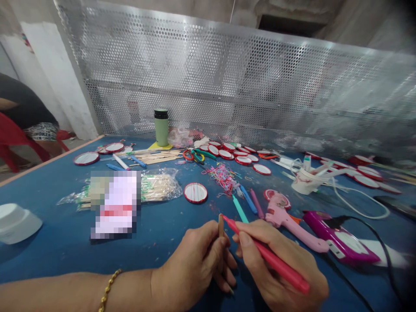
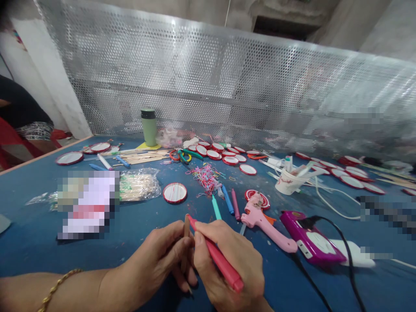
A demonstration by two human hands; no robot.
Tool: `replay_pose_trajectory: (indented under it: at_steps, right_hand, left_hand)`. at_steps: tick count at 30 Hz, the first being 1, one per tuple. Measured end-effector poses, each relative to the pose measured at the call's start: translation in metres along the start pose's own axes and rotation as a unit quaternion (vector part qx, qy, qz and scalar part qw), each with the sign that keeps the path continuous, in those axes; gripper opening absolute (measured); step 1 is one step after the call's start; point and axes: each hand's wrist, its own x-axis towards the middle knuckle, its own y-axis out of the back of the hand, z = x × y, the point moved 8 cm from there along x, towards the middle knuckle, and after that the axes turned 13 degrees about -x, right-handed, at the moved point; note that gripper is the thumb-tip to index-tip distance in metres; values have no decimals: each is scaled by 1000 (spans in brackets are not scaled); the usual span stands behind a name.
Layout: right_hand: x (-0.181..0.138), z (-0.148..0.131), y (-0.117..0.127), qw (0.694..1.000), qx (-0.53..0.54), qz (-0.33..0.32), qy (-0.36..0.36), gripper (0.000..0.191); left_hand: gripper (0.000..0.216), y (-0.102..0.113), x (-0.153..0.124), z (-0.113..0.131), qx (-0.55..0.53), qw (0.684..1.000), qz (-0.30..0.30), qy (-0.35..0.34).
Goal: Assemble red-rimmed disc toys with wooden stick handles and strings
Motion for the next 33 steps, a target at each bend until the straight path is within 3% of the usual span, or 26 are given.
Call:
replay_pose_trajectory:
  at_steps: [33]
  right_hand:
    - [-2,-4,-1,999,-4,-3,35,17]
  left_hand:
    - [48,1,1,1,-3,1000,-3,-10]
